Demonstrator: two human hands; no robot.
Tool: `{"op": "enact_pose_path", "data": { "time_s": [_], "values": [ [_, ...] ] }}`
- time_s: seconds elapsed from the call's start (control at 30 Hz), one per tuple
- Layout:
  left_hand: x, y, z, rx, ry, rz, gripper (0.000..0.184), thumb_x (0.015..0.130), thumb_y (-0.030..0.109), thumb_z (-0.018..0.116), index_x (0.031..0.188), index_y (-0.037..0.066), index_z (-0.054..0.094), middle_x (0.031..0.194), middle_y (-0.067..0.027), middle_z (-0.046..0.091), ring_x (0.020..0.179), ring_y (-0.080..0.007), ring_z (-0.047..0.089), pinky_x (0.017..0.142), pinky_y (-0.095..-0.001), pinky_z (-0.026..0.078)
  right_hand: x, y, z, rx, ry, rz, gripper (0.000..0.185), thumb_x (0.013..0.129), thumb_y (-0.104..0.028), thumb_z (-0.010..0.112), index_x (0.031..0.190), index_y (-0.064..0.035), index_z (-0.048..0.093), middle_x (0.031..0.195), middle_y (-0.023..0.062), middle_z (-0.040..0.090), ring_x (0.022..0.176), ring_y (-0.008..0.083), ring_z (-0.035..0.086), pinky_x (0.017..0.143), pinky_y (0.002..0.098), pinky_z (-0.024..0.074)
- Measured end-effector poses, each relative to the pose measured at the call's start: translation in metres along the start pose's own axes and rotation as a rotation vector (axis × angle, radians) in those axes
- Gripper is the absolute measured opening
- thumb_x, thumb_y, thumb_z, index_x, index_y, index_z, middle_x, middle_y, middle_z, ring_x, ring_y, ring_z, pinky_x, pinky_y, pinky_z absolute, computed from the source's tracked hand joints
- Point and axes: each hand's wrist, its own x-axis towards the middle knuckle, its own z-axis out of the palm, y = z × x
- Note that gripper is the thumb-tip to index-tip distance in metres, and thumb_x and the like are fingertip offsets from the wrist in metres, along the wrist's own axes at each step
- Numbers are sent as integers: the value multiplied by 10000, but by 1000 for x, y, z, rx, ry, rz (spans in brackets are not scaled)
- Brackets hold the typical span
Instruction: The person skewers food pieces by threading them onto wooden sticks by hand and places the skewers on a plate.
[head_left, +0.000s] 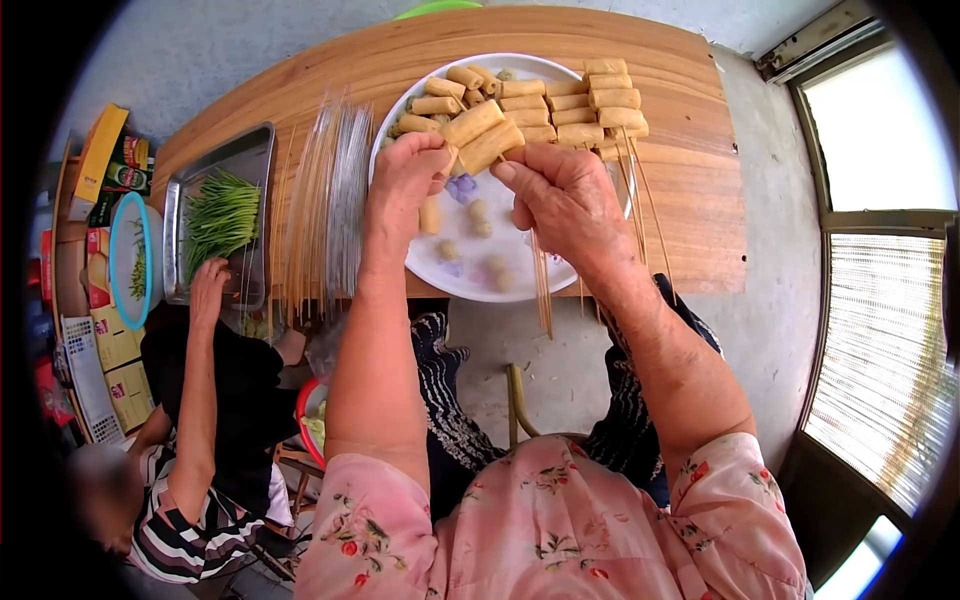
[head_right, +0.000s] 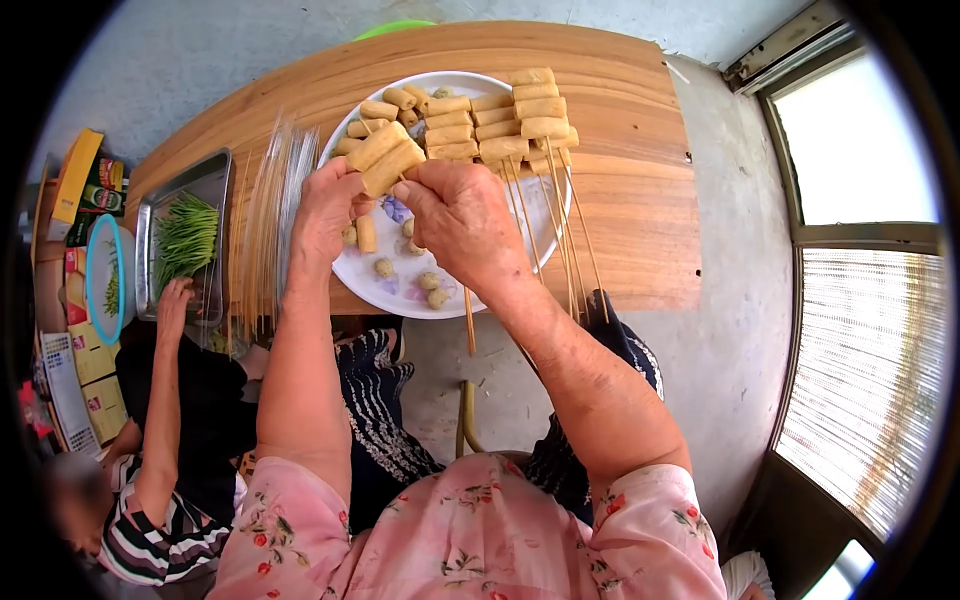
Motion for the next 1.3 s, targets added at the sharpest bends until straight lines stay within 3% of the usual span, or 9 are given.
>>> {"op": "enact_pose_path", "data": {
  "time_s": [0.03,0.27,0.3,0.4,0.5,0.6,0.7,0.8,1.3],
  "values": [
    [-4,9,-4,-202,16,-52,263,822,106,566,1068,14,587,857,-36,635,715,-95,573,647,-220,465,-1,-2,0,-5,-12,13,182,858,-99,583,754,50,600,530,92,540,452,131,524,456,301,424],
    [-1,16,-25,-621,30,-2,281,829,129,583,1074,-8,580,884,-94,641,747,-158,588,686,-287,487,-7,6,10,-21,-143,13,173,853,-96,591,754,46,593,524,107,517,441,136,479,456,313,411],
    [-1,17,-26,-623,29,-3,275,828,130,584,1065,-9,580,879,-98,642,739,-161,588,681,-285,487,-6,10,12,-70,-179,4,198,909,-208,569,917,-27,650,531,-24,482,435,38,392,392,222,339],
    [-3,20,-27,-630,25,-2,254,826,130,584,1040,-7,583,864,-103,644,716,-162,587,663,-271,482,-6,10,13,-85,-118,-45,129,835,-94,602,805,31,615,607,194,550,504,278,512,530,365,442],
    [-8,27,-26,-621,27,16,222,826,129,579,1015,12,591,855,-89,649,697,-146,593,628,-242,463,-5,9,14,-102,-113,-40,122,833,-97,608,825,24,625,647,206,568,550,307,533,555,371,447],
    [-10,30,-25,-600,34,34,197,830,133,570,996,31,599,856,-69,654,683,-133,608,590,-215,439,-5,14,14,-101,-163,-20,188,907,-200,566,891,-32,648,528,-21,484,430,48,393,397,232,347],
    [-12,32,-25,-589,37,33,208,827,124,575,1008,24,592,863,-76,648,682,-131,599,597,-215,444,-6,16,15,-90,-154,-29,183,906,-198,567,885,-34,647,528,-20,483,428,49,391,397,231,345],
    [-13,34,-24,-555,37,29,233,822,108,581,1034,11,584,889,-91,637,708,-133,583,626,-226,458,-6,8,14,-97,-134,-2,120,833,-91,610,827,27,626,647,201,571,546,287,545,548,365,445],
    [-18,35,-19,-360,-65,53,277,811,116,594,1068,15,574,999,-87,619,894,-163,591,827,-298,478,-6,0,14,-20,-68,97,145,835,-107,611,785,28,624,548,164,528,471,228,511,499,353,428]
  ]
}}
